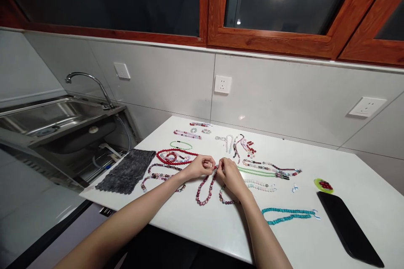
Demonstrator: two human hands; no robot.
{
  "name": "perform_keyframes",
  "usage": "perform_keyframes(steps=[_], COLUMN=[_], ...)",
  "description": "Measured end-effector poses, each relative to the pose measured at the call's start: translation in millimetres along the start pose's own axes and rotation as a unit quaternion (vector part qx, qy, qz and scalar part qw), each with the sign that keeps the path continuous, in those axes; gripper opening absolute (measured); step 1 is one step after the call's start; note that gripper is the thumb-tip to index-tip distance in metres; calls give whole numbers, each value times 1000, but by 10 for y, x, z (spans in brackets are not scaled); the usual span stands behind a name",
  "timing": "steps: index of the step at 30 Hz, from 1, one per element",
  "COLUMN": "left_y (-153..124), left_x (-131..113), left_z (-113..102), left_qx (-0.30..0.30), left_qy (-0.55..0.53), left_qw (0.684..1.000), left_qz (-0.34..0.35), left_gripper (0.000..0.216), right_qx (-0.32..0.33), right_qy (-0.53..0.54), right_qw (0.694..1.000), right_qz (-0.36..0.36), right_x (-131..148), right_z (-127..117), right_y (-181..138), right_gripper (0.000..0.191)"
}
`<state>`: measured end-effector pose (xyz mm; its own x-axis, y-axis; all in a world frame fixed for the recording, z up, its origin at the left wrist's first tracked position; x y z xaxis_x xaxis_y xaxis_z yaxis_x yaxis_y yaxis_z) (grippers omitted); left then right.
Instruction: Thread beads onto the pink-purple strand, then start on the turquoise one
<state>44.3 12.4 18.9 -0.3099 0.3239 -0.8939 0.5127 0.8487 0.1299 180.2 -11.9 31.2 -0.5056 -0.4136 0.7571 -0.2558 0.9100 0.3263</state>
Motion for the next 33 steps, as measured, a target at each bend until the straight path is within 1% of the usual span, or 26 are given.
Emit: perform_keyframes(steps=[3, 9, 17, 21, 27, 31, 33], left_y=[0, -34, -42, -40, -47, -48, -44], left_x=[-15, -74, -78, -77, -61, -62, -63], left_z=[18, 32, 53, 46, 41, 65, 70], left_qx=[13, 50, 80, 82, 94, 118, 121], left_qy=[0, -15, -33, -43, -27, -36, -46], left_qw=[1000, 998, 996, 995, 995, 992, 991], left_qz=[16, 37, 24, 25, 17, 29, 35], left_gripper=[14, 14, 16, 16, 17, 15, 15], right_qx=[-13, -12, -25, -32, -18, -15, -15], right_qy=[9, 20, 16, 14, 2, 11, 24], right_qw=[1000, 1000, 1000, 999, 1000, 1000, 1000], right_qz=[6, 11, 8, 6, 4, 13, 14], right_x=[4, 2, -13, -11, -39, -65, -59], right_z=[-16, -3, -17, -30, -16, -15, -19], right_y=[-4, -20, -15, -18, -9, -12, -17], right_gripper=[11, 10, 10, 11, 11, 11, 11])
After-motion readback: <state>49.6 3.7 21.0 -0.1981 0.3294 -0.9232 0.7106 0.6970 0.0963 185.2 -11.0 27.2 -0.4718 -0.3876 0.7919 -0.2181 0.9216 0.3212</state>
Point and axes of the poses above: each hand's wrist, its own y-axis towards the middle knuckle, its own z-axis out of the palm, x = y × z, the point moved 6 cm from there along y, towards the middle knuckle, and after that the axes turned 14 degrees about y, right-handed, at the moved point
